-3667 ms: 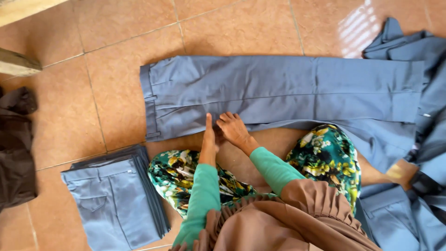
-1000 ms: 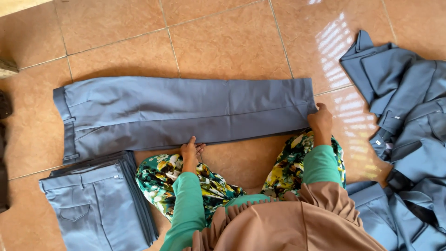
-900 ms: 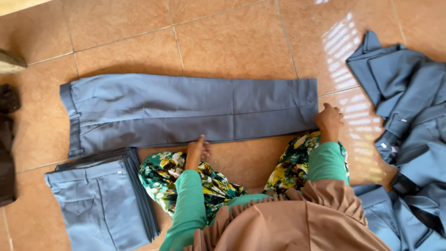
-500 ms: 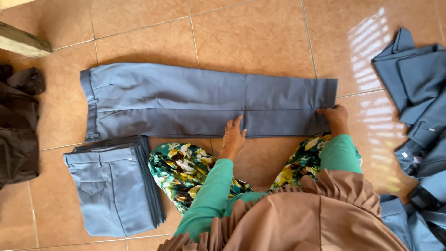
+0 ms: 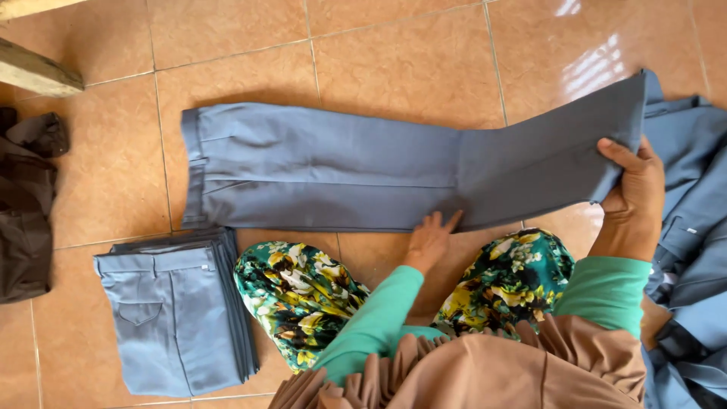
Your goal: The person sits on a tiled floor and folds multiple pairs of gray trousers by hand. Each pair is laid flat, folded lengthwise, then folded into a compact rectangle and placed into a growing stack.
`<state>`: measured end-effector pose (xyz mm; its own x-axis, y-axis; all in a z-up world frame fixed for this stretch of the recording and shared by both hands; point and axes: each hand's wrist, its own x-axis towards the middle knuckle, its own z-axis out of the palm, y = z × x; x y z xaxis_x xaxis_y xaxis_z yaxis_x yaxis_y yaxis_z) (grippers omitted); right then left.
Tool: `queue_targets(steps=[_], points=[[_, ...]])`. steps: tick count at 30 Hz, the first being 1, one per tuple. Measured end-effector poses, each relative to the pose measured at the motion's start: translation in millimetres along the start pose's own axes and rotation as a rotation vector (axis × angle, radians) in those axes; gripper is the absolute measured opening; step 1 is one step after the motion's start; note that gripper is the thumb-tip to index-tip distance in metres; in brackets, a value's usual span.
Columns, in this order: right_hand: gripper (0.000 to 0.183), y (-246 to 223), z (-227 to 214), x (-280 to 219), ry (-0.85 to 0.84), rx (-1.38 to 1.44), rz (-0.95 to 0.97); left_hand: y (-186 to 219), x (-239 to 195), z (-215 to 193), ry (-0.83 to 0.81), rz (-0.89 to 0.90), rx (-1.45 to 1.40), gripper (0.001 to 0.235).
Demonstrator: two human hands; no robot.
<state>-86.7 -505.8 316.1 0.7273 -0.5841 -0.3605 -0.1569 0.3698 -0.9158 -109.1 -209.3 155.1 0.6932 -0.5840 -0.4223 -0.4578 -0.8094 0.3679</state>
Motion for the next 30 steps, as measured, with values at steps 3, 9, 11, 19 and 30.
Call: queue_targets(steps=[3, 9, 11, 19, 30], points=[[0.047, -10, 40, -12, -0.049, 0.08, -0.048, 31, -8, -41, -0.216, 0.191, -0.111, 0.065], [0.077, 107, 132, -4, -0.277, -0.216, -0.228, -64, 72, 83, 0.138, -0.19, -1.172, 0.037], [0.076, 131, 188, -52, -0.434, -0.199, -0.157, -124, 48, 59, 0.276, -0.428, -2.187, 0.067], [0.045, 226, 147, -41, -0.302, -0.464, 0.019, -256, 34, 95, 0.494, -0.751, -1.582, 0.069], [0.038, 283, 70, -32, -0.209, -0.976, -0.27, -223, -15, 69, 0.442, -0.773, -0.998, 0.052]])
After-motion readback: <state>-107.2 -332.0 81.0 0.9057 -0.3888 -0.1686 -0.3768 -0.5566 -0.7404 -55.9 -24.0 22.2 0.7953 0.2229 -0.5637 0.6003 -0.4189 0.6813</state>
